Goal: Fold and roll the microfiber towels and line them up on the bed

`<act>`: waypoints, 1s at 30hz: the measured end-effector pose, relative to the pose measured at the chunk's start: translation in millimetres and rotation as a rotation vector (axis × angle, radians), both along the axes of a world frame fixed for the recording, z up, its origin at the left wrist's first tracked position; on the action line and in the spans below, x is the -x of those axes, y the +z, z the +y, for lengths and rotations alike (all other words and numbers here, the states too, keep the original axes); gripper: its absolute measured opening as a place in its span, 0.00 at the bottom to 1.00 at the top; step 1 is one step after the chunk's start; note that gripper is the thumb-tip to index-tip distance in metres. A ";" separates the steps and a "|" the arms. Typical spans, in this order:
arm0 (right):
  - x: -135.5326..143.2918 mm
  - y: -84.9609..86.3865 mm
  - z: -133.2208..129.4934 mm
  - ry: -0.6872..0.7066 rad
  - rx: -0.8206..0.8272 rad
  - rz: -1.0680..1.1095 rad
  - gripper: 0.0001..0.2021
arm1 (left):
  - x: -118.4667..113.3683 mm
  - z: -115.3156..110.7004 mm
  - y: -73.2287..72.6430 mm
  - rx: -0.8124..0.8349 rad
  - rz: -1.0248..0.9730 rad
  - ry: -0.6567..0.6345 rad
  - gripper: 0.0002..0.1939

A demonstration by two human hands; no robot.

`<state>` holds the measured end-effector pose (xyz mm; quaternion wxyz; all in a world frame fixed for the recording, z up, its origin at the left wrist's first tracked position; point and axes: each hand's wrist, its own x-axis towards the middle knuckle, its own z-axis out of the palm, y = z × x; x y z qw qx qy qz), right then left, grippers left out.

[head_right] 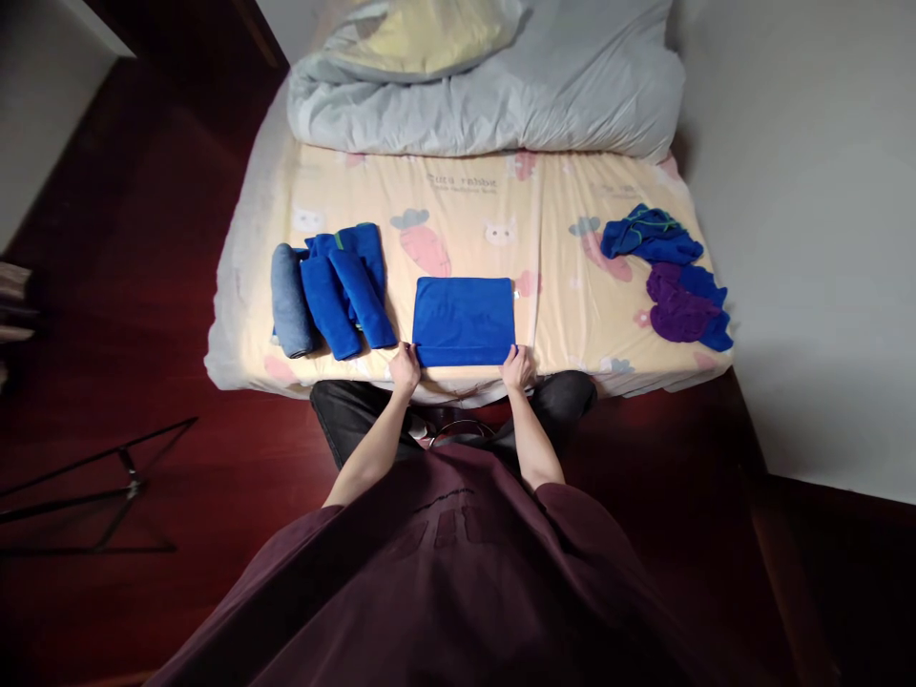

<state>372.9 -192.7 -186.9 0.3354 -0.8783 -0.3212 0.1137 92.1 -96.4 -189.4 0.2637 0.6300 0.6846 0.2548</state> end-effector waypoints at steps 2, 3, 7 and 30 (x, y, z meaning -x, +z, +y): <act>1.4 -1.6 0.4 -0.005 -0.002 -0.016 0.20 | -1.8 -4.6 0.1 0.003 0.032 0.021 0.12; 1.9 -2.7 0.6 -0.007 -0.016 -0.025 0.20 | -2.4 -6.9 0.2 -0.004 0.038 0.022 0.13; 1.8 -8.0 0.8 -0.004 -0.086 -0.052 0.21 | -1.8 -10.8 -0.7 -0.051 0.009 -0.021 0.13; -3.9 -34.0 2.3 0.014 -0.067 -0.151 0.22 | 2.6 -2.4 -12.1 -0.030 0.002 0.019 0.15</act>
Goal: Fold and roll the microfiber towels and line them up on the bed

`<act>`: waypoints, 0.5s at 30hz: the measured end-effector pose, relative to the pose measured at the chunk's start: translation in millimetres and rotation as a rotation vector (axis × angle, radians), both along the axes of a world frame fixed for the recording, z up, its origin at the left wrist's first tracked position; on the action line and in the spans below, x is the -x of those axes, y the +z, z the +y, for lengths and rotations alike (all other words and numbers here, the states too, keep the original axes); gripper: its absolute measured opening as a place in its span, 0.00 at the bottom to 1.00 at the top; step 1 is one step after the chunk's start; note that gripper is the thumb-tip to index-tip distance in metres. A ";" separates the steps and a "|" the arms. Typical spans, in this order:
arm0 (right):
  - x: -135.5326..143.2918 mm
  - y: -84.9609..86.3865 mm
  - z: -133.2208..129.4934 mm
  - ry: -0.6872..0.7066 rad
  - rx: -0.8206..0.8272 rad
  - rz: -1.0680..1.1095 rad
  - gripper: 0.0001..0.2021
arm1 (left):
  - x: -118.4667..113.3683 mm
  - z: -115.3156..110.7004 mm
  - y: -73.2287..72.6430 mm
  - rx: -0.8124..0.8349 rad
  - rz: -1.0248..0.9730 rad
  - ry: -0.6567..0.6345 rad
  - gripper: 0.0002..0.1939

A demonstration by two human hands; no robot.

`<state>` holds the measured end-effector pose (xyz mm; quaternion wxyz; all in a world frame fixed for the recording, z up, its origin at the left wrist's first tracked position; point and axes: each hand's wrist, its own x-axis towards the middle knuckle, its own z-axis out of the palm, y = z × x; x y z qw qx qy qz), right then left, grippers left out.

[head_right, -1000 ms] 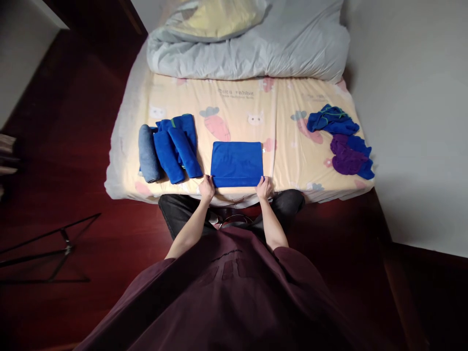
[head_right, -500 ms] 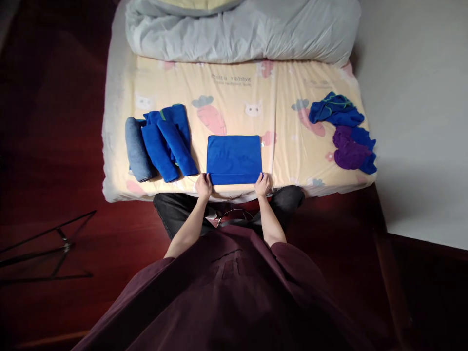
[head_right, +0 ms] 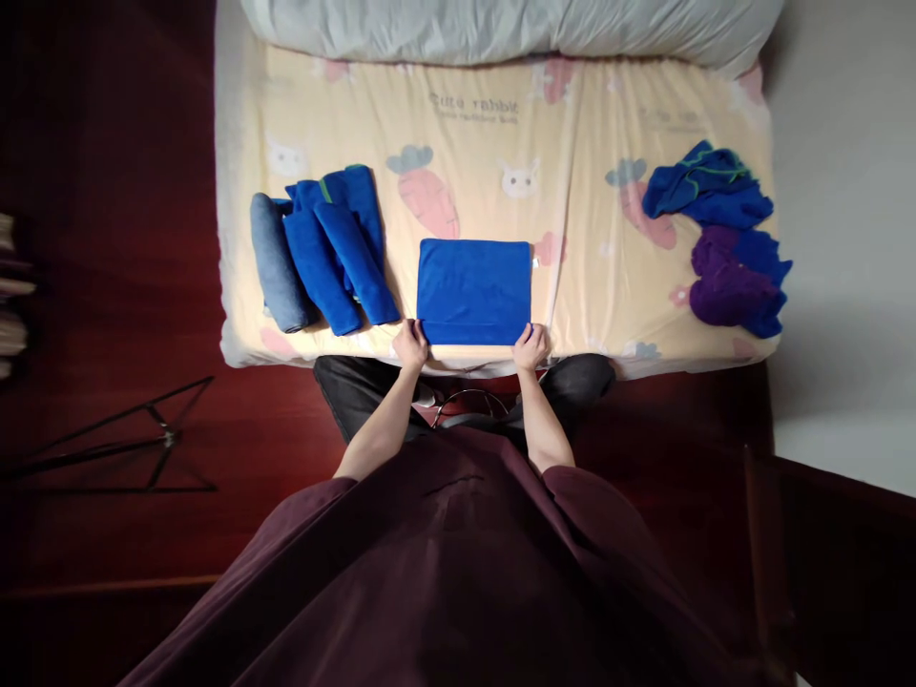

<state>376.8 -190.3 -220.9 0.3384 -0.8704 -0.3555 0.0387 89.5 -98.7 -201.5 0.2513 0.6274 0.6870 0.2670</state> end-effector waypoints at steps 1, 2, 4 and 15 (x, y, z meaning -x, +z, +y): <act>0.1 0.7 0.3 -0.001 -0.009 -0.009 0.22 | 0.6 0.3 0.7 -0.003 0.001 -0.008 0.16; 0.2 1.8 0.7 -0.003 -0.019 -0.012 0.23 | 1.2 0.5 1.7 -0.009 -0.004 -0.017 0.16; 0.5 5.2 1.7 -0.006 -0.034 0.011 0.22 | 2.4 0.3 4.0 -0.025 -0.032 -0.033 0.15; -12.1 22.2 -3.7 0.058 -0.081 0.134 0.09 | 18.6 2.8 2.7 -0.153 -0.223 -0.120 0.11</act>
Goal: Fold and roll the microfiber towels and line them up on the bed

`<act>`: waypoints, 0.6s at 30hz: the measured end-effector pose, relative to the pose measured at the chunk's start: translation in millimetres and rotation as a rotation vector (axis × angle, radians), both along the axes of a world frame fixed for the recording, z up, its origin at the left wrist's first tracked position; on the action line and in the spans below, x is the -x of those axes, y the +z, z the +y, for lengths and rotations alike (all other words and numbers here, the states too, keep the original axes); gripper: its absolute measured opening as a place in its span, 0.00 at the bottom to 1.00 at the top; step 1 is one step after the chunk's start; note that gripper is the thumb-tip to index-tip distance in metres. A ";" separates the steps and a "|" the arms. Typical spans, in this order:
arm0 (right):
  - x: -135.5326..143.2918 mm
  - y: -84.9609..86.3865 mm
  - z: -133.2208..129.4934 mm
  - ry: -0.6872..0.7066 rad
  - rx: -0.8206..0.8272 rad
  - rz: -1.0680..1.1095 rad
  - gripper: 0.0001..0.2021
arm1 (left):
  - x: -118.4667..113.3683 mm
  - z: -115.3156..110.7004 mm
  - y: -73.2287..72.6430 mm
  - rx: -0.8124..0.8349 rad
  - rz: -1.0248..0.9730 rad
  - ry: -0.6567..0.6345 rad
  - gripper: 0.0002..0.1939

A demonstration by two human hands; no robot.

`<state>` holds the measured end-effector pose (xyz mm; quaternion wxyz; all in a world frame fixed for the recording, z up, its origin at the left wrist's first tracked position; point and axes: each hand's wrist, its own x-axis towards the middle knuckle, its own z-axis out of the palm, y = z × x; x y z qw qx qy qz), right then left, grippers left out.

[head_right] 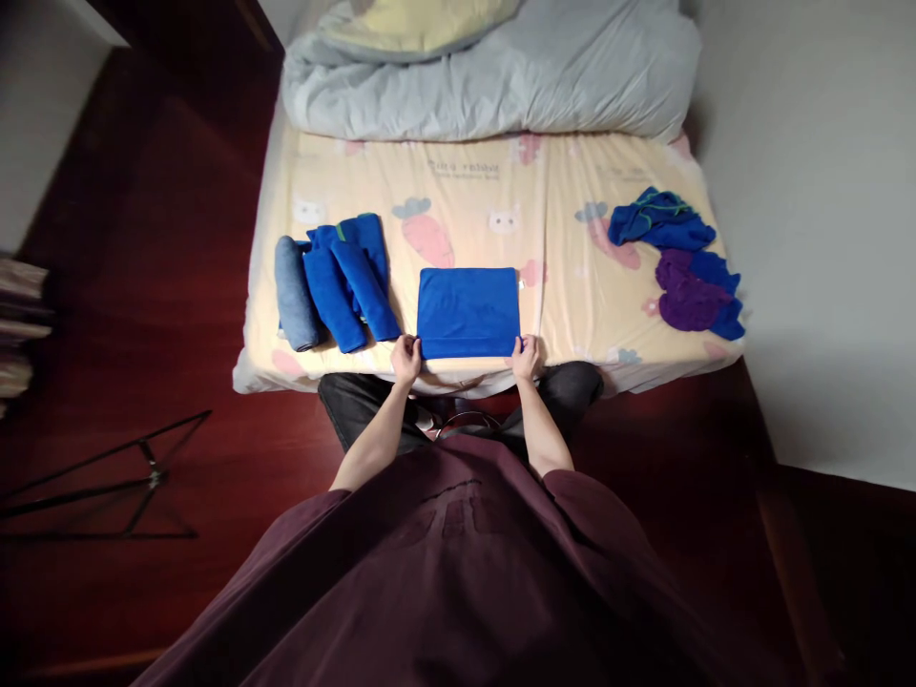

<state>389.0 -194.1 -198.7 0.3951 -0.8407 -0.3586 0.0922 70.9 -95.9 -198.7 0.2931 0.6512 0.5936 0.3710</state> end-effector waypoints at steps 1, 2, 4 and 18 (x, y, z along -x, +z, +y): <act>-2.0 0.1 -1.2 0.020 -0.011 0.003 0.09 | 2.4 0.4 -1.1 -0.005 -0.004 -0.021 0.11; -3.7 0.1 -2.1 0.037 -0.019 0.012 0.08 | 4.6 0.7 -2.2 -0.010 -0.007 -0.036 0.10; -6.1 0.4 -3.5 0.059 -0.029 0.039 0.07 | 7.8 1.2 -4.0 -0.016 -0.014 -0.051 0.09; -6.1 16.2 -12.0 0.249 0.036 -0.237 0.15 | 11.3 2.6 11.6 -0.203 0.231 -0.360 0.16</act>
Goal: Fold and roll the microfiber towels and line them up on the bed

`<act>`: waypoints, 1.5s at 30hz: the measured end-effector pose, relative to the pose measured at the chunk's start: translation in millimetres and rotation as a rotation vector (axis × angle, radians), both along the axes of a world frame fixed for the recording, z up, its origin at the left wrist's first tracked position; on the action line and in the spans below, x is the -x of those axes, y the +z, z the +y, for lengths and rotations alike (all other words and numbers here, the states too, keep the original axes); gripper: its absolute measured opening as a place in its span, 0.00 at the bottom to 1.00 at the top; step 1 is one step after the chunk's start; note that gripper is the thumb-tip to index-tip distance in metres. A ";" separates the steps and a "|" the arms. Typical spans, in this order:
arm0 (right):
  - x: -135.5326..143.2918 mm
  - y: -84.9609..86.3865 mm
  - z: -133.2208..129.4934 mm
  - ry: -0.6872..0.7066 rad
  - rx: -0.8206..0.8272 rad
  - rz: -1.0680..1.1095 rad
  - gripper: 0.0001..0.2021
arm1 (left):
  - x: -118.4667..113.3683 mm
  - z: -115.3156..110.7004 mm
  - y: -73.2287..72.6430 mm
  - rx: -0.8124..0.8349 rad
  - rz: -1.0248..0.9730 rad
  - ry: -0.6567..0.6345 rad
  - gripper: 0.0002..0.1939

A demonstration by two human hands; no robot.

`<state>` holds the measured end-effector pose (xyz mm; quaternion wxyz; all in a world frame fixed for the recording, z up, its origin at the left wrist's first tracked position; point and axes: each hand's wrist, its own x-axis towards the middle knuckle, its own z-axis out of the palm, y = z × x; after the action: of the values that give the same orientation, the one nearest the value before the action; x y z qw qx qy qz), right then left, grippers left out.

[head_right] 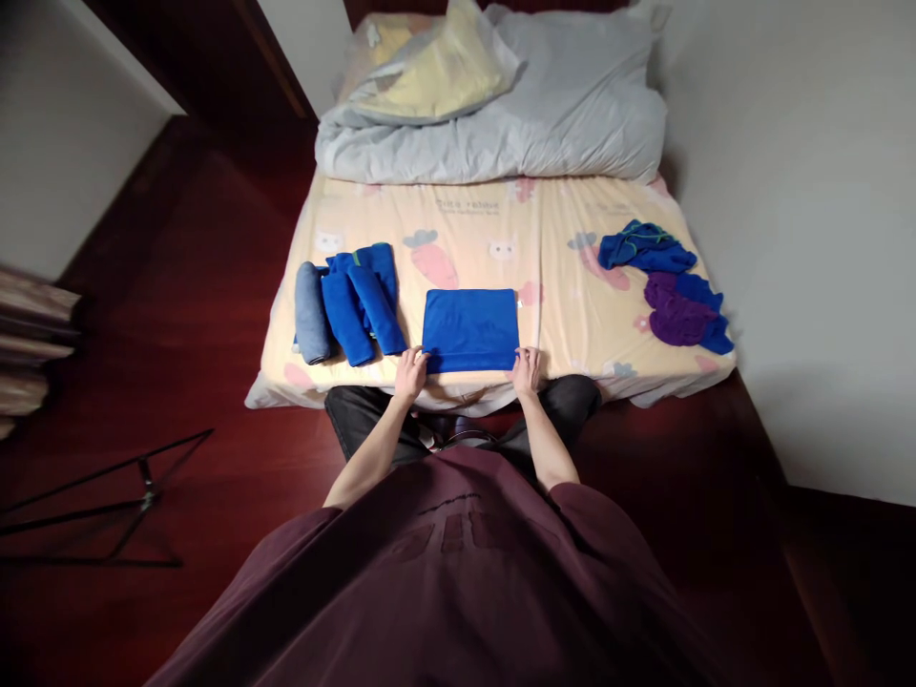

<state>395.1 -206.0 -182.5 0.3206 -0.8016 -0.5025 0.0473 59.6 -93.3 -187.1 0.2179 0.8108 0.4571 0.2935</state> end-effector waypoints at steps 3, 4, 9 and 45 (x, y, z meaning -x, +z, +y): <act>-5.2 4.3 -10.1 0.249 0.070 -0.120 0.20 | 3.9 -1.4 2.0 0.024 0.057 -0.192 0.18; -7.5 5.5 -13.7 0.315 0.084 -0.133 0.22 | 5.0 -1.7 2.1 0.041 0.067 -0.222 0.19; -17.4 10.5 -27.1 0.395 0.095 -0.146 0.24 | 8.9 -3.1 -0.8 0.085 0.036 -0.224 0.28; -34.8 5.2 12.2 0.034 -0.040 0.556 0.24 | -3.6 22.4 -16.4 0.564 -0.559 0.319 0.17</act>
<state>429.9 -193.8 -177.3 0.4609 -0.7428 -0.4096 0.2610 63.2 -70.9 -203.5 0.4986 0.5280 0.5624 0.3954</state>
